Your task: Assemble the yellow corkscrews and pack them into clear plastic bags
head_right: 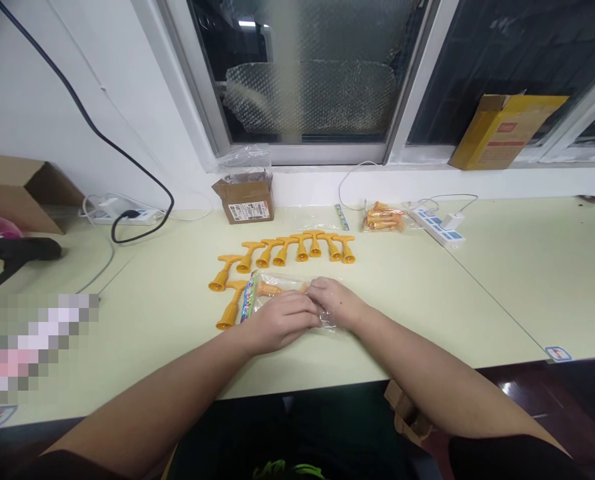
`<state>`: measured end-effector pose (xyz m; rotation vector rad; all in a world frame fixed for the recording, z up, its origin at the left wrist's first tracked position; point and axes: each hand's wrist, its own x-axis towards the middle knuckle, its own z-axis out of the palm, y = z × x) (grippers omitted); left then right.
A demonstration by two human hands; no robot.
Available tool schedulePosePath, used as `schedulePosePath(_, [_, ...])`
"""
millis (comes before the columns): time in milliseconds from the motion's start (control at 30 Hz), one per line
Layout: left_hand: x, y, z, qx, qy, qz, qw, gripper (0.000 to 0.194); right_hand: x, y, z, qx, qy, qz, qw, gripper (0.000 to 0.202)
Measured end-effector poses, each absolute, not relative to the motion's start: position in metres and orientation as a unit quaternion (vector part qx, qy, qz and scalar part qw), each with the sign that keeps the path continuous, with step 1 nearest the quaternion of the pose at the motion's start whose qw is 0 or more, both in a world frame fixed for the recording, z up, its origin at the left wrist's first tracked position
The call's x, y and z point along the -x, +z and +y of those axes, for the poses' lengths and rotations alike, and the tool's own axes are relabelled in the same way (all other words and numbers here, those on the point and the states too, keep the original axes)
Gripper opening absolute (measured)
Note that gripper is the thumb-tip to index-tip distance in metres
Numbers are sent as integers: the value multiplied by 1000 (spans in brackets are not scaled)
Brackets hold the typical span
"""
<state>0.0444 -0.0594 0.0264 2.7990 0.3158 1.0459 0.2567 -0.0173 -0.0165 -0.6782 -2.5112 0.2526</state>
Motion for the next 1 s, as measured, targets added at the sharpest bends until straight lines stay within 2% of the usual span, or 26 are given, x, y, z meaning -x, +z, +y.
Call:
schedulePosePath(200, [-42, 25, -59, -929, 345, 112, 78, 20, -259, -13, -19, 286, 106, -925, 228, 10])
schedulePosePath(300, [-41, 24, -59, -931, 334, 113, 89, 20, -260, -10, -22, 317, 87, -923, 201, 21])
schedulePosePath(433, [-42, 26, -60, -940, 307, 107, 103, 20, -263, -12, -24, 379, 60, -912, 143, 50])
schedulePosePath(533, [-38, 32, -60, -939, 306, 117, 100, 14, -266, -15, -22, 407, 55, -904, 121, 50])
schedulePosePath(633, [-24, 44, -52, -925, 304, 213, 81, 18, -271, -17, -19, 417, 44, -898, 133, 50])
schedulePosePath(733, [2, 61, -39, -871, 266, 407, 68, 19, -280, -12, -14, 392, 45, -906, 152, 49])
schedulePosePath(833, [31, 77, -27, -777, 159, 604, 77, 20, -292, -3, -11, 362, 88, -913, 167, 46])
schedulePosePath(1000, [59, 85, -19, -710, -37, 691, 131, 40, -317, 12, -8, 444, 152, -861, 199, 36])
